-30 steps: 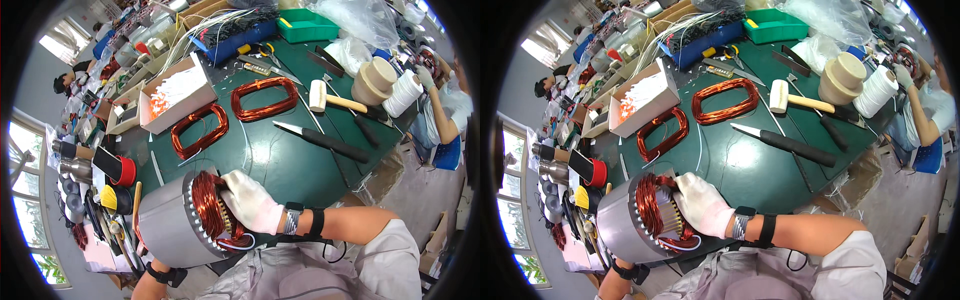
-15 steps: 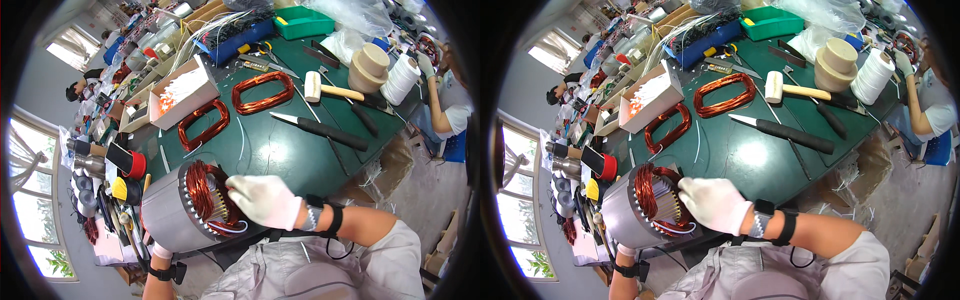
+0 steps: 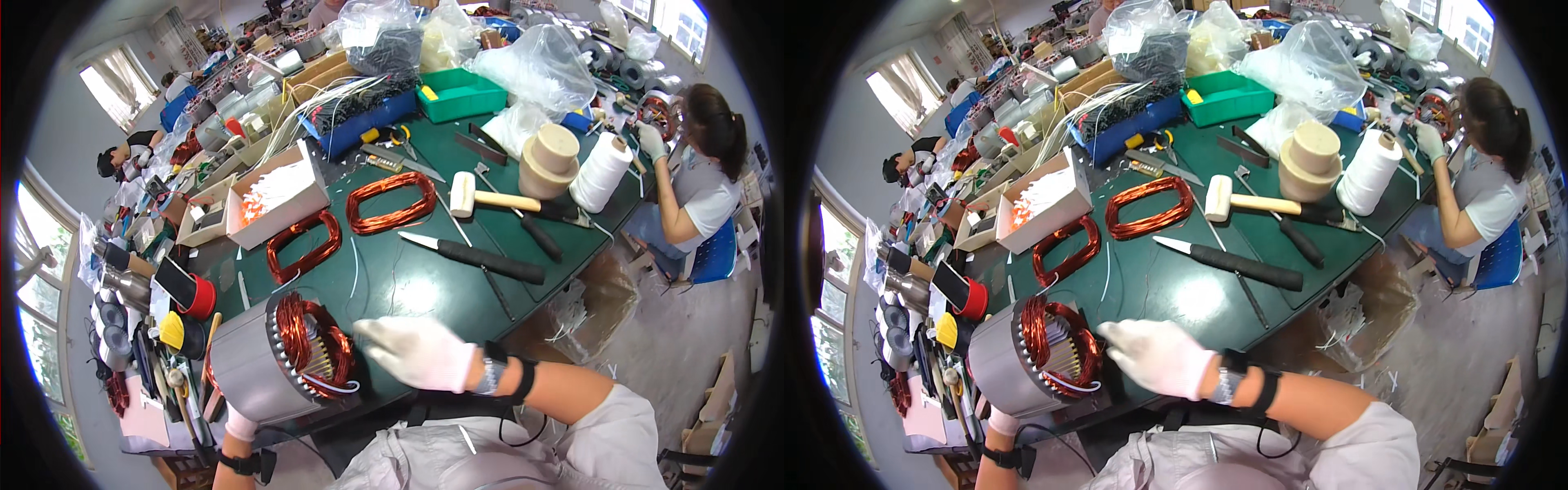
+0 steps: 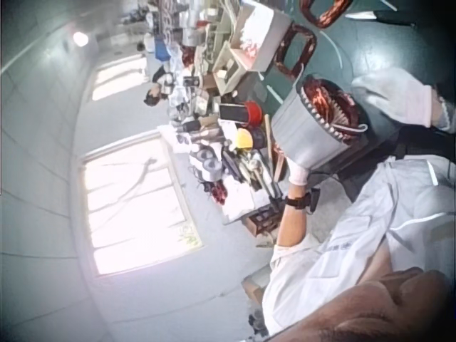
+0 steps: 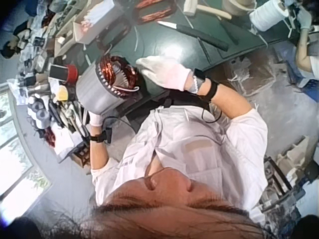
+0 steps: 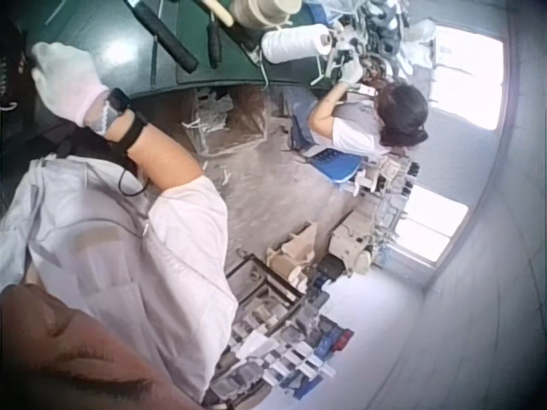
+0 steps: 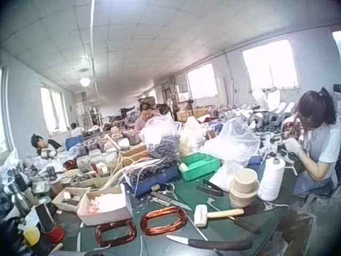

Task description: Manually winding and positioning copper coils inside a motor stator using tools and hand pressure.

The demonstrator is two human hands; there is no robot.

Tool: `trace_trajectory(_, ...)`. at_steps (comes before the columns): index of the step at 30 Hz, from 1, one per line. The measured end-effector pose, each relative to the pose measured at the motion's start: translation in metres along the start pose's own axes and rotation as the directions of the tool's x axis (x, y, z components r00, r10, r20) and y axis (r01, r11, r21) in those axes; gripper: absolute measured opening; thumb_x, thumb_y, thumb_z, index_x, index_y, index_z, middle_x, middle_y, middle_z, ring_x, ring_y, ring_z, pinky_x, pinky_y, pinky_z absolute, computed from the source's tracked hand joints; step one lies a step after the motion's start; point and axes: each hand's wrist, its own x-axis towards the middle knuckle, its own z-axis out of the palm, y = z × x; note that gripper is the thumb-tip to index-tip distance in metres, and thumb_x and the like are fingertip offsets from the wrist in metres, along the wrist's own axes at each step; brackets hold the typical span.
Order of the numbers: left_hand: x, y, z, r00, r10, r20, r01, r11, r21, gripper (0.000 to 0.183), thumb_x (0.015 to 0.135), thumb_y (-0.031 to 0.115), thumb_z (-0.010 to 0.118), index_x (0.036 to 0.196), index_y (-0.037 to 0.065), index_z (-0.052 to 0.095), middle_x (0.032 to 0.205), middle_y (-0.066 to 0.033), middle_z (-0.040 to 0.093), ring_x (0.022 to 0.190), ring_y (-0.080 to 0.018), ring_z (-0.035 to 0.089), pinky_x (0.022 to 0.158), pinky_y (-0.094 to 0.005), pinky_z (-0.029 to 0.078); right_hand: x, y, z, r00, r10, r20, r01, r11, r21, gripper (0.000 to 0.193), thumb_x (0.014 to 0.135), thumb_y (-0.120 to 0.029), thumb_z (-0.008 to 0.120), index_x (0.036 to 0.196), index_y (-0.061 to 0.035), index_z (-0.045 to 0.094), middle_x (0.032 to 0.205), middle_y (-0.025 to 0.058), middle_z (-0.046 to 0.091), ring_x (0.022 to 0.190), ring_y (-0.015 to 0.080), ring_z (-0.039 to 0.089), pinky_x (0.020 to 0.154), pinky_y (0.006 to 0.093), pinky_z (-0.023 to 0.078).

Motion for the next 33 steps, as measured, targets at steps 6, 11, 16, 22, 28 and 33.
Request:
trace_trajectory(6,0.014,0.04,0.033,0.995,0.049,-0.083,-0.048,0.999,0.007,0.053,0.104,0.017,0.062,0.152,0.003,0.045,0.139,-0.0107,0.06,0.121,-0.0219,0.064,0.1,-0.0346,0.055,-0.06,0.112,-0.132,0.922,0.044,-0.385,-0.273,0.779,-0.565,0.018,0.093,-0.02,0.064,0.101,-0.007,0.074,0.1,0.0135,0.07,0.099,0.0334,0.066,0.09,0.0453,0.055)
trace_trajectory(11,0.026,0.042,0.034,0.976,-0.216,-0.027,0.138,0.709,-0.692,0.053,0.101,0.008,0.063,0.151,0.003,0.046,0.138,-0.0111,0.062,0.12,-0.0241,0.065,0.101,-0.0371,0.055,-0.085,0.149,-0.166,0.774,0.202,-0.599,-0.623,0.406,-0.669,0.015,0.091,-0.02,0.071,0.1,-0.0077,0.069,0.096,0.0118,0.065,0.096,0.0344,0.063,0.085,0.0501,0.053)
trace_trajectory(16,0.031,0.05,0.035,0.966,-0.251,0.062,0.22,0.671,-0.708,0.054,0.098,0.007,0.066,0.149,0.002,0.049,0.136,-0.012,0.063,0.119,-0.0261,0.066,0.1,-0.0383,0.055,-0.098,0.161,-0.169,0.778,0.196,-0.596,-0.591,0.548,-0.591,0.019,0.093,-0.012,0.067,0.11,-0.0073,0.069,0.11,0.0124,0.067,0.105,0.0349,0.063,0.09,0.0499,0.051)
trace_trajectory(22,0.026,0.062,0.033,0.94,-0.298,0.169,0.323,0.606,-0.727,0.055,0.094,0.005,0.07,0.146,0.002,0.052,0.134,-0.0129,0.065,0.118,-0.0285,0.067,0.1,-0.0397,0.055,-0.11,0.177,-0.183,0.688,0.211,-0.694,-0.681,0.518,-0.518,0.043,0.087,-0.011,0.075,0.127,-0.0046,0.062,0.122,0.0193,0.064,0.117,0.0387,0.061,0.1,0.0499,0.049)
trace_trajectory(28,0.015,0.076,0.033,0.964,0.265,0.008,-0.251,0.902,0.352,0.044,0.081,0.009,0.08,0.123,-0.001,0.069,0.121,-0.0173,0.071,0.111,-0.0367,0.07,0.096,-0.0432,0.055,-0.118,0.177,-0.188,0.647,0.327,-0.688,-0.689,0.638,-0.344,0.051,0.086,-0.01,0.077,0.132,0.0024,0.057,0.12,0.026,0.065,0.115,0.0451,0.063,0.102,0.049,0.05)
trace_trajectory(33,0.024,0.062,0.032,0.944,0.305,0.124,-0.329,0.876,0.354,0.04,0.084,0.008,0.077,0.123,0.0,0.069,0.121,-0.0155,0.071,0.112,-0.0341,0.07,0.095,-0.042,0.056,-0.132,0.166,-0.186,0.641,0.464,-0.611,-0.697,0.685,-0.212,0.049,0.081,-0.007,0.073,0.127,0.001,0.06,0.101,0.0253,0.069,0.105,0.0445,0.067,0.097,0.0469,0.052)
